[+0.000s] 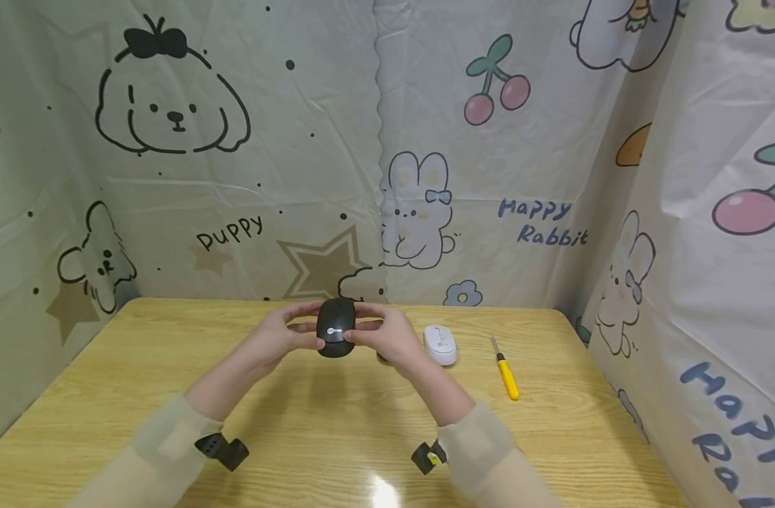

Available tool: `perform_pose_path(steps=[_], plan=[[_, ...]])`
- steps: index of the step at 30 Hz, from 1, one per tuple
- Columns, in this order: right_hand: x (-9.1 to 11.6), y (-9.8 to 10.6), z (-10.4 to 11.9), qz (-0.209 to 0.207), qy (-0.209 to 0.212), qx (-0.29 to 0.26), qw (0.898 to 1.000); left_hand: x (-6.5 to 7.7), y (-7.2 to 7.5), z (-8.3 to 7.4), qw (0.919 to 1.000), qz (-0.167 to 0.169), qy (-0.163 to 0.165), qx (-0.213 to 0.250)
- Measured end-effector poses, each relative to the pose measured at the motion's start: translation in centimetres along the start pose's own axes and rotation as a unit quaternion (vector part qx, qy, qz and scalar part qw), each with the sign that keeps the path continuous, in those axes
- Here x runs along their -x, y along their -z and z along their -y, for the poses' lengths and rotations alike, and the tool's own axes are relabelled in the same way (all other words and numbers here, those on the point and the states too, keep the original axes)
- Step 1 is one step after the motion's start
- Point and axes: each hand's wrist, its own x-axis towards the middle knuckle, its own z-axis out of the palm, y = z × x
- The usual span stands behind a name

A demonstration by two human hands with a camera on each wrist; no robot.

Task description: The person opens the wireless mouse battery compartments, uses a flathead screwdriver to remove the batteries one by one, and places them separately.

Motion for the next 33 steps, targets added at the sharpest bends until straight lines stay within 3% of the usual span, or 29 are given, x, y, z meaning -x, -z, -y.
perform_pose_path(steps=[8, 16, 24, 33], plan=[[2.1, 1.3, 1.5, 0.009, 0.015, 0.025, 1.0, 2.3, -0.5, -1.7, 0.9998, 0.009, -0.012, -0.012], [4.4, 1.8, 1.7, 0.0, 0.067, 0.053, 0.996, 4.7, -1.4, -2.6, 0.9992, 0.014, -0.027, -0.025], [6.3, 1.4, 1.0, 0.005, 0.11, 0.014, 0.994, 6.4, -1.7, -2.0, 0.999, 0.024, -0.031, -0.02], [7.8, 1.0, -0.6, 0.015, 0.094, 0.015, 0.995, 7.6, -1.7, -0.4, 0.997, 0.064, -0.045, -0.003]])
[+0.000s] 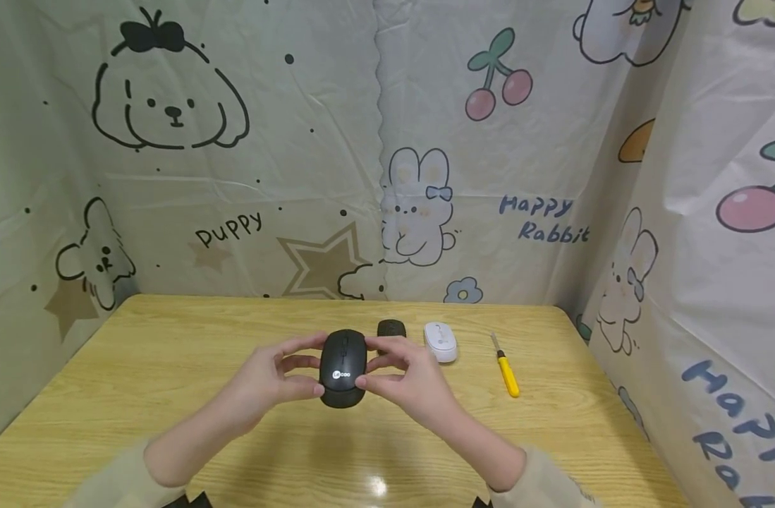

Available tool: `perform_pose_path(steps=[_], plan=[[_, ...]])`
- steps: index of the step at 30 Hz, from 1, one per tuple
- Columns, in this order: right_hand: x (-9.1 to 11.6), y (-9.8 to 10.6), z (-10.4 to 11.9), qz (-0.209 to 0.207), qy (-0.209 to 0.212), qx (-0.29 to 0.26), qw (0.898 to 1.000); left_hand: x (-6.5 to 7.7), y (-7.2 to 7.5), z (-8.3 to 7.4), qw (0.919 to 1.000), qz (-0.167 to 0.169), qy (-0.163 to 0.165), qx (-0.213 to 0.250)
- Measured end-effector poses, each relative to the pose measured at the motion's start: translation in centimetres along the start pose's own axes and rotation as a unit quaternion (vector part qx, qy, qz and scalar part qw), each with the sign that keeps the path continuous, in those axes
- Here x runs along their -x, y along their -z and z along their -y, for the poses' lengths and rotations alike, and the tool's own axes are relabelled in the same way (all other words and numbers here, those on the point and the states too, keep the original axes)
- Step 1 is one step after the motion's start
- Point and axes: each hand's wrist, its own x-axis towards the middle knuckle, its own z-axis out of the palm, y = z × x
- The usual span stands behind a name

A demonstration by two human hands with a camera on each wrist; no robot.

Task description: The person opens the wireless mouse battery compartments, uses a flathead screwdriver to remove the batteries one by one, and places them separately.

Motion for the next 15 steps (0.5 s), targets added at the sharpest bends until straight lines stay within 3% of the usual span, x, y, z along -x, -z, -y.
perform_pose_path(steps=[11, 15], plan=[[1.0, -0.6, -2.0, 0.06, 0.028, -0.056, 0.996, 0.7, 0.0, 2.3, 0.999, 0.018, 0.009, 0.039], [1.0, -0.8, -2.4, 0.067, 0.034, -0.073, 0.994, 0.7, 0.0, 2.9, 0.9992, 0.016, -0.004, 0.037]])
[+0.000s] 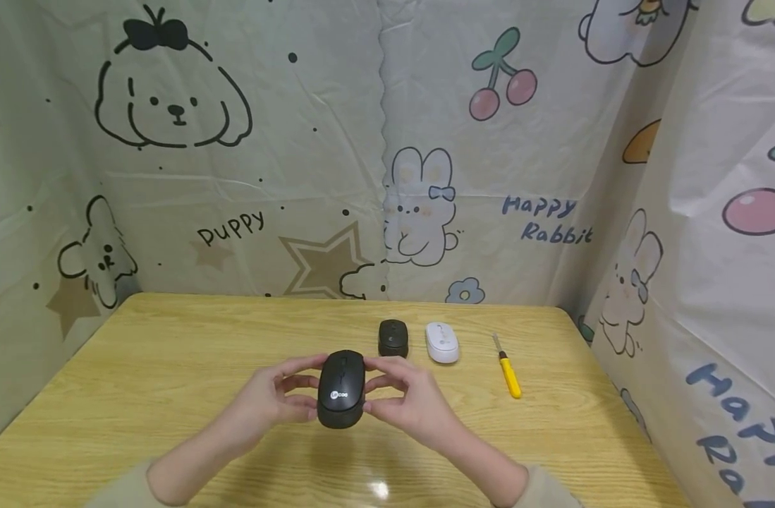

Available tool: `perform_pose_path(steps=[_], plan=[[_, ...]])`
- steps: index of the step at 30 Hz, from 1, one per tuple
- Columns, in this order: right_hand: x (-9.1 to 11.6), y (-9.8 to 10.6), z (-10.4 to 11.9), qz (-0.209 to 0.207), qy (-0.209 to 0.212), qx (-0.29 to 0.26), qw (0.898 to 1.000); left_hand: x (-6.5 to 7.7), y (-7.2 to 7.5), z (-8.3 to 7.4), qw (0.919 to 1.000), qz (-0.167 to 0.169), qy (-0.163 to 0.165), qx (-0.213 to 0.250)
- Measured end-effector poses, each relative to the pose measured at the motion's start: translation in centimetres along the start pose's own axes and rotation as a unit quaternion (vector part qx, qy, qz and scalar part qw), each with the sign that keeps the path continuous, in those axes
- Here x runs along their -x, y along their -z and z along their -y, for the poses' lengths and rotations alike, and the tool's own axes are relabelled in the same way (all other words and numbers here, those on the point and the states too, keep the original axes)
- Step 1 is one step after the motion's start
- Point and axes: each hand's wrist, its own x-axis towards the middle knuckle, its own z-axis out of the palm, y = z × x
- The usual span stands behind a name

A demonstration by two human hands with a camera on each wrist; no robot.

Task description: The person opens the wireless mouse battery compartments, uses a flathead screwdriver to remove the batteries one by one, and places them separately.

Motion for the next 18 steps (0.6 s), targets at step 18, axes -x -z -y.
perform_pose_path(steps=[18], plan=[[-0.37, -0.73, -0.58, -0.033, 0.005, -0.007, 0.999, -0.31, -0.46, 0.86, 0.9991, -0.032, -0.028, -0.009]])
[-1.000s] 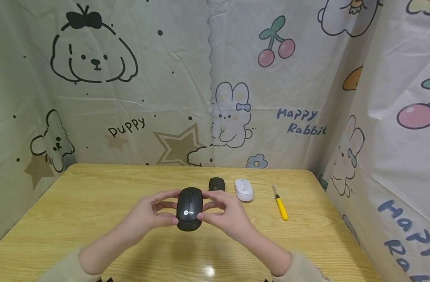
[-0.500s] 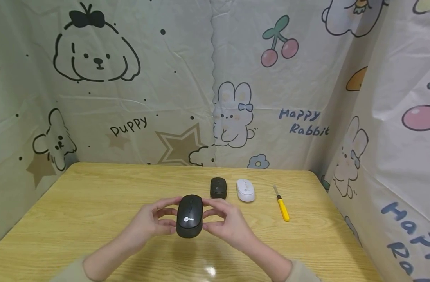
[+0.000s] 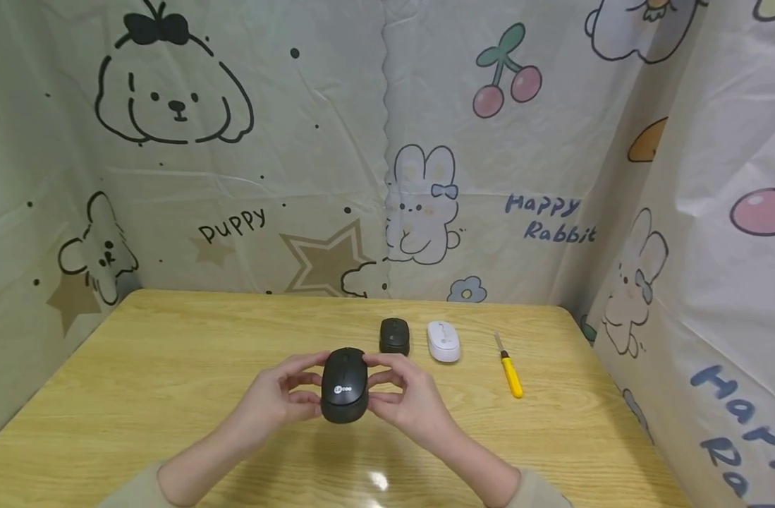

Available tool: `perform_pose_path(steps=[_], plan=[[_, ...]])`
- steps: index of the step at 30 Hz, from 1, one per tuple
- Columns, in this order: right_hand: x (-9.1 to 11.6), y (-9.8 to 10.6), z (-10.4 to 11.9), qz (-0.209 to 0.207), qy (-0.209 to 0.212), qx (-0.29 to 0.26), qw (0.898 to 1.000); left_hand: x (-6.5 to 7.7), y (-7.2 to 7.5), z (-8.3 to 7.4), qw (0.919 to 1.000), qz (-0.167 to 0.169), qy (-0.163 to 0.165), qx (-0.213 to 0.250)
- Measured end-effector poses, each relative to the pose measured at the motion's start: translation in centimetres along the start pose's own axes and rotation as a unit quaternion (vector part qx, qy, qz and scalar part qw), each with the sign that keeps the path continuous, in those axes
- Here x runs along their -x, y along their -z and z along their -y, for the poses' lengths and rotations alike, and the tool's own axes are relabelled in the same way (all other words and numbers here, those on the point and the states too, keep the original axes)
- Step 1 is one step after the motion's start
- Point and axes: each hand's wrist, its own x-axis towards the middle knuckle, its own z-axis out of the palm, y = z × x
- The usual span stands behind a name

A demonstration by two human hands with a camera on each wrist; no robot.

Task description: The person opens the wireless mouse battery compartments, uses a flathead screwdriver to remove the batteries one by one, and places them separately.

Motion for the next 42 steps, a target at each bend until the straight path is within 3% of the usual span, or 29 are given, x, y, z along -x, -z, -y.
perform_pose_path(steps=[8, 17, 25, 32, 42], plan=[[-0.13, 0.0, -0.14, -0.007, -0.003, 0.008, 1.0, -0.31, -0.31, -0.18, 0.9995, -0.027, 0.011, -0.012], [-0.12, -0.16, -0.26, -0.026, -0.008, 0.015, 1.0, -0.43, -0.29, 0.1, 0.9984, -0.051, -0.003, -0.025], [0.0, -0.15, -0.39, -0.037, 0.003, 0.033, 0.999, -0.69, -0.35, 0.29, 0.9986, -0.049, -0.009, -0.02], [0.17, -0.19, 0.04, -0.045, -0.042, 0.064, 0.996, -0.48, -0.22, 0.3, 0.9991, -0.036, 0.009, -0.018], [0.22, -0.03, 0.34, -0.032, -0.06, 0.031, 0.997, -0.67, -0.44, 0.36, 0.9983, -0.034, 0.012, -0.044]])
